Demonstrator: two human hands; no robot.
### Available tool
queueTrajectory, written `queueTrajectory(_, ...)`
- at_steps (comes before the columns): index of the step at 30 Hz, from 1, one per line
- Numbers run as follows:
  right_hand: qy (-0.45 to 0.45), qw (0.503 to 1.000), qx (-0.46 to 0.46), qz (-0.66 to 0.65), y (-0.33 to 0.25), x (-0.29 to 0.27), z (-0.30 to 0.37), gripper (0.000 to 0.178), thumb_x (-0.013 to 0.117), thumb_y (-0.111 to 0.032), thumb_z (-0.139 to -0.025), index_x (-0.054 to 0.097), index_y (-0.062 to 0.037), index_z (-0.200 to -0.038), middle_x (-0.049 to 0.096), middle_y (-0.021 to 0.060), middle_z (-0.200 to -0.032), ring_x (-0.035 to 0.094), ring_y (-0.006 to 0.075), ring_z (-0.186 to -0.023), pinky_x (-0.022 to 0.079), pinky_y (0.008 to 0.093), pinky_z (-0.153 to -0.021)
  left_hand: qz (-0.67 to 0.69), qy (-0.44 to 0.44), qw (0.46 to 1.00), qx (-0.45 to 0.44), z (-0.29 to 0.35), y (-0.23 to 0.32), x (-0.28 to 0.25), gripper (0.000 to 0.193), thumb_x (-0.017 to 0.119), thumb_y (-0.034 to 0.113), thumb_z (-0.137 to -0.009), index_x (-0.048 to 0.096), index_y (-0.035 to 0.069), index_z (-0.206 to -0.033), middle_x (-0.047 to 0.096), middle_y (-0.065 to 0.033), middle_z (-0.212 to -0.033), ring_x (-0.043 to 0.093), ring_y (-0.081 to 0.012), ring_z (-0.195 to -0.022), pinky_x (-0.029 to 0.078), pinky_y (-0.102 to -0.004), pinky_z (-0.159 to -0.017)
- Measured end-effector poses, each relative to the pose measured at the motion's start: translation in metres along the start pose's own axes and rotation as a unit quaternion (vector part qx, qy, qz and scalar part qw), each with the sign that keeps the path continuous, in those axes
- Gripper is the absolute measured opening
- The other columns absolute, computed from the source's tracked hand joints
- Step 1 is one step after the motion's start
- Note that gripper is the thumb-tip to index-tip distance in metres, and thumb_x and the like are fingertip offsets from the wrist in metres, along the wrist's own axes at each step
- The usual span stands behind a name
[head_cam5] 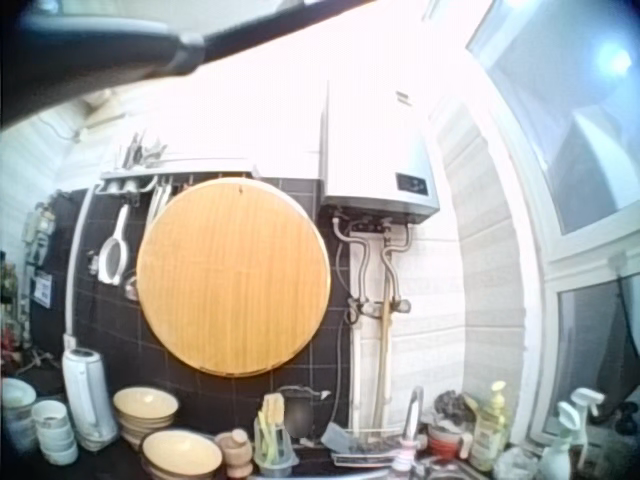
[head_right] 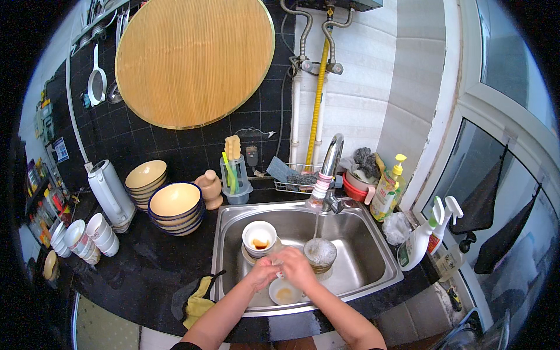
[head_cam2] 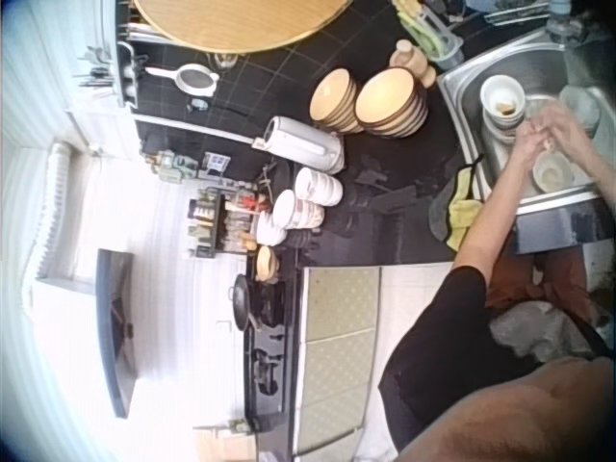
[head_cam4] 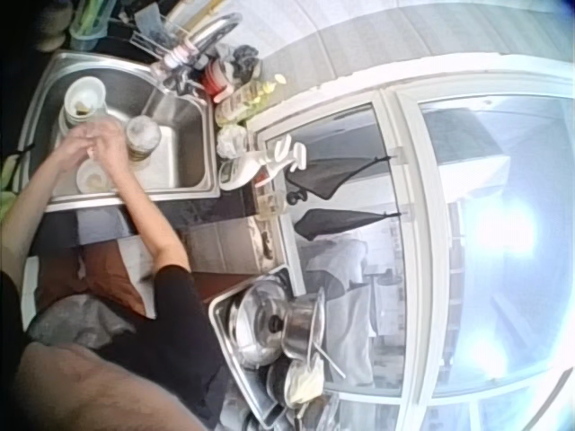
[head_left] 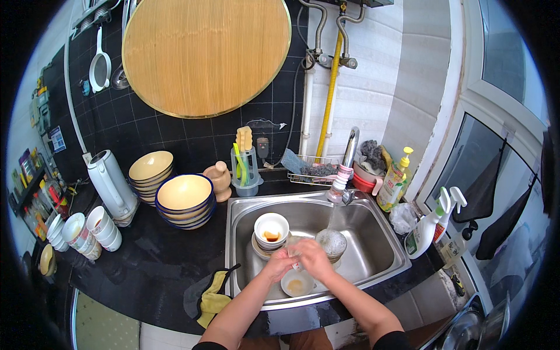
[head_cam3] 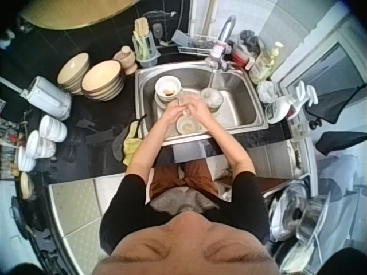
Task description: The person washes a stack of dirty bowls and plates in a kitchen sink using a yellow sponge and running water. They scrub the interior and exterior of each item and rinse them under the tap, placing the cleaned items into a pile within the sink.
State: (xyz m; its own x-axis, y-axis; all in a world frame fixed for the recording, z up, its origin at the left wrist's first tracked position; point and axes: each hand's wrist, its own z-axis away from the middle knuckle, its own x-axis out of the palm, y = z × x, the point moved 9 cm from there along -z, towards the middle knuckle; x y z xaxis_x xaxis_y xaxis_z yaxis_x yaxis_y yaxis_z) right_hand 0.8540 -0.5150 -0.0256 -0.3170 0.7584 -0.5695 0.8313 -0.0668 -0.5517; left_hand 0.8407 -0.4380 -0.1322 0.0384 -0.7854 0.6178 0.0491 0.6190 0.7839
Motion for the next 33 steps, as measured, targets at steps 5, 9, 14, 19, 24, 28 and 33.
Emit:
queueTrajectory(5, -0.026, 0.989, -0.079, 0.123, -0.023, 0.008, -0.010, 0.028, 0.048, -0.018, -0.080, 0.059, -0.0048, -0.102, 0.056, 0.0099, -0.103, 0.050, 0.0270, -0.100, 0.039, 0.0364, -0.087, -0.031, -0.002, 0.999, 0.017, -0.002, 0.001, -0.013, 0.038, 0.060, 0.000, -0.075, 0.049, 0.005, -0.112, 0.057, -0.0044, -0.104, 0.055, -0.0167, -0.097, 0.044, -0.0310, -0.085)
queueTrajectory(9, -0.044, 0.976, 0.191, -0.092, 0.087, 0.007, -0.004, 0.037, 0.038, -0.029, -0.089, 0.055, -0.0029, -0.109, 0.055, 0.0104, -0.108, 0.050, 0.0228, -0.101, 0.040, 0.0356, -0.086, 0.013, -0.061, 0.998, 0.029, 0.004, 0.014, 0.016, 0.044, 0.058, 0.000, -0.076, 0.045, 0.004, -0.117, 0.054, -0.0066, -0.111, 0.052, -0.0174, -0.103, 0.040, -0.0321, -0.090)
queueTrajectory(14, 0.033, 0.784, 0.382, -0.488, 0.139, 0.048, 0.039, 0.052, 0.034, -0.041, -0.091, 0.038, -0.0016, -0.124, 0.046, 0.0107, -0.121, 0.047, 0.0227, -0.109, 0.037, 0.0375, -0.094, 0.046, -0.036, 0.990, 0.129, 0.003, 0.039, 0.019, 0.042, 0.058, 0.000, -0.077, 0.045, 0.002, -0.117, 0.053, -0.0069, -0.113, 0.051, -0.0183, -0.104, 0.039, -0.0336, -0.091)
queueTrajectory(19, -0.041, 0.667, 0.429, -0.607, 0.086, 0.063, 0.048, 0.068, 0.029, -0.059, -0.084, 0.028, -0.0095, -0.131, 0.038, 0.0101, -0.129, 0.042, 0.0241, -0.116, 0.038, 0.0416, -0.095, -0.267, 0.035, 0.949, 0.162, -0.001, 0.014, 0.003, 0.021, 0.053, 0.002, -0.080, 0.054, 0.004, -0.101, 0.062, -0.0093, -0.093, 0.060, -0.0234, -0.085, 0.046, -0.0345, -0.075)
queueTrajectory(24, -0.040, 0.691, 0.455, -0.561, 0.079, 0.049, 0.050, 0.064, 0.040, -0.056, -0.083, 0.034, -0.0104, -0.128, 0.046, 0.0096, -0.121, 0.048, 0.0227, -0.109, 0.043, 0.0387, -0.087, -0.683, -0.007, 0.697, 0.218, 0.015, 0.011, 0.039, 0.016, 0.048, 0.002, -0.074, 0.057, 0.009, -0.086, 0.059, -0.0171, -0.077, 0.057, -0.0345, -0.076, 0.045, -0.0400, -0.064)
queueTrajectory(28, -0.119, 0.781, 0.529, -0.309, 0.125, 0.050, 0.080, 0.050, 0.049, -0.037, -0.081, 0.045, -0.0033, -0.118, 0.053, 0.0115, -0.110, 0.054, 0.0217, -0.099, 0.051, 0.0354, -0.069, -0.744, -0.039, 0.642, 0.181, 0.018, 0.000, 0.038, 0.014, 0.051, 0.006, -0.075, 0.060, 0.008, -0.086, 0.061, -0.0149, -0.076, 0.059, -0.0326, -0.074, 0.046, -0.0390, -0.063)
queueTrajectory(33, -0.217, 0.835, 0.506, 0.025, 0.133, 0.046, 0.088, 0.028, 0.054, -0.018, -0.073, 0.062, 0.0072, -0.082, 0.062, 0.0230, -0.083, 0.063, 0.0301, -0.075, 0.053, 0.0369, -0.062, -0.579, 0.028, 0.793, 0.187, 0.021, 0.022, 0.038, 0.021, 0.063, 0.024, -0.077, 0.065, 0.003, -0.075, 0.064, -0.0072, -0.069, 0.057, -0.0112, -0.062, 0.046, -0.0281, -0.060)
